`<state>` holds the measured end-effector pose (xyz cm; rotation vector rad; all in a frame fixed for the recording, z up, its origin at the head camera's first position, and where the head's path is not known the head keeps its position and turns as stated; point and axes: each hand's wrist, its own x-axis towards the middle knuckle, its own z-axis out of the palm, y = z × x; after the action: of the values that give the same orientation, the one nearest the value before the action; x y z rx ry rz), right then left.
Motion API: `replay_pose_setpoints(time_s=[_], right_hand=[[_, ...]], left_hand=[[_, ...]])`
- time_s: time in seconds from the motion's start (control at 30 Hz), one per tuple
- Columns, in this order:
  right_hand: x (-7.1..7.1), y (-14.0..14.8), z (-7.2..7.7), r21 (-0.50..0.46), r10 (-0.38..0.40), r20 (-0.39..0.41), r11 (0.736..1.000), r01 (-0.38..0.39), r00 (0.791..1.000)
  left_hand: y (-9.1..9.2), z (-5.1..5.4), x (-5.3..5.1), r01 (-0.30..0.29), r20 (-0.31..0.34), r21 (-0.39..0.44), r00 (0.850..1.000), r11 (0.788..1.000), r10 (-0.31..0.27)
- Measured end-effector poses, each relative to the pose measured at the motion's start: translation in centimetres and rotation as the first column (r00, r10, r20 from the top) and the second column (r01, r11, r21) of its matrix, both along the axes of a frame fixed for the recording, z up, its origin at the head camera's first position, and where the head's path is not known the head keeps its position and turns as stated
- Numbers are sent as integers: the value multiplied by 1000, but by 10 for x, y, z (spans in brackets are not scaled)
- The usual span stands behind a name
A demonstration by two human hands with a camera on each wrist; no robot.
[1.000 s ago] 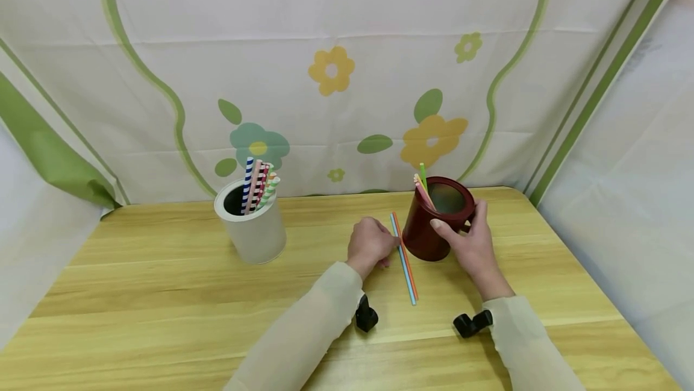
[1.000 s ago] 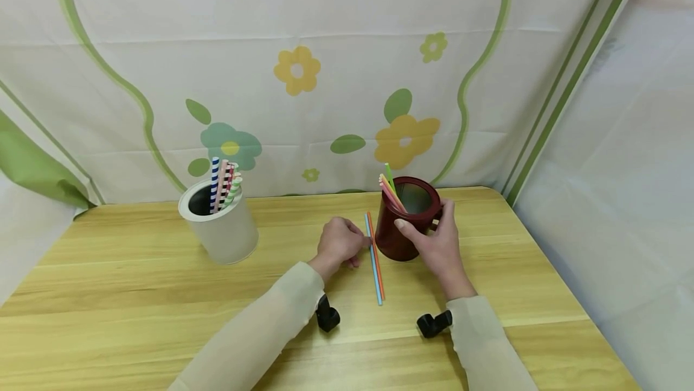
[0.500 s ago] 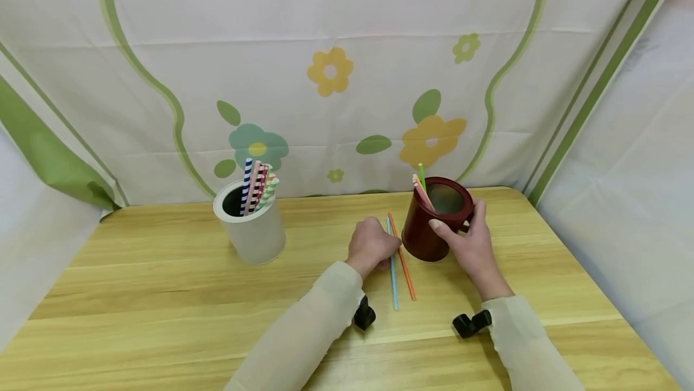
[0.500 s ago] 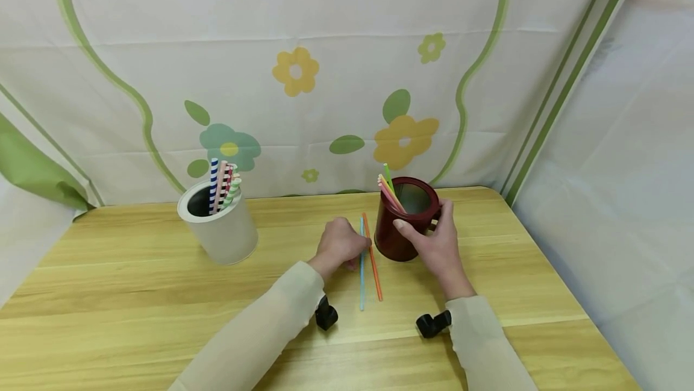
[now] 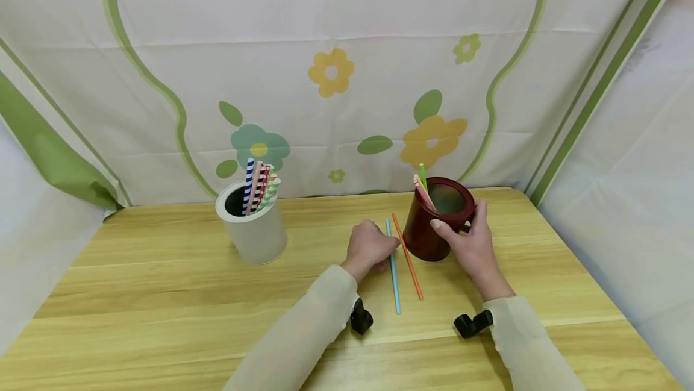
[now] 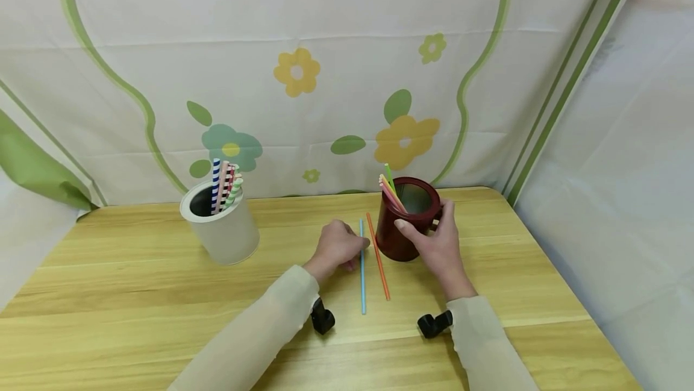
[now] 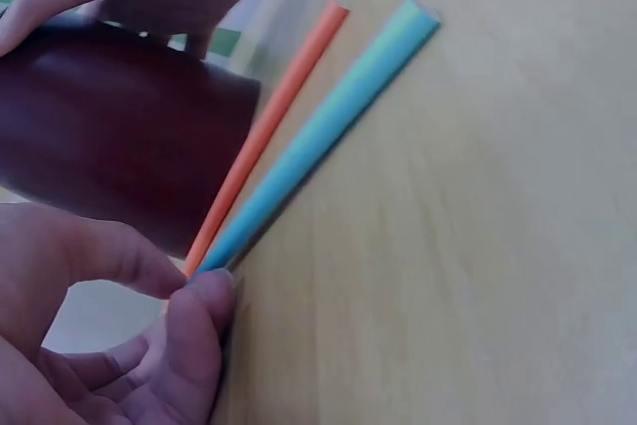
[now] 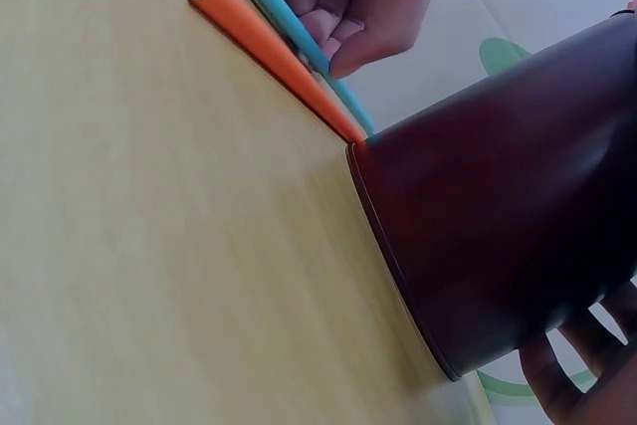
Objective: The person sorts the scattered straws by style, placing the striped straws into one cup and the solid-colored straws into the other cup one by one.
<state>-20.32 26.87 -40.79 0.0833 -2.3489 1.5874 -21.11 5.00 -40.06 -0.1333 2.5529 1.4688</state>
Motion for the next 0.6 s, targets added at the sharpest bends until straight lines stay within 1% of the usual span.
replay_pose_setpoints(time_s=[0.17, 0.27, 0.4, 0.6], right_hand=[[0, -1, 1, 1, 1, 2, 1000, -1, 1000], [0, -1, 1, 3, -3, 1, 1000, 3, 1000], [0, 0, 0, 6, -5, -4, 1000, 5, 1000], [0, 0, 0, 4, -3, -4, 1000, 3, 1000]], left_hand=[[-5, 2, 4, 0, 38, 96, 999, 995, -3], [-8, 2, 5, 6, 40, 152, 999, 988, -12], [-12, -2, 4, 5, 48, 251, 999, 968, -18], [-19, -6, 5, -2, 66, 381, 998, 925, -25]])
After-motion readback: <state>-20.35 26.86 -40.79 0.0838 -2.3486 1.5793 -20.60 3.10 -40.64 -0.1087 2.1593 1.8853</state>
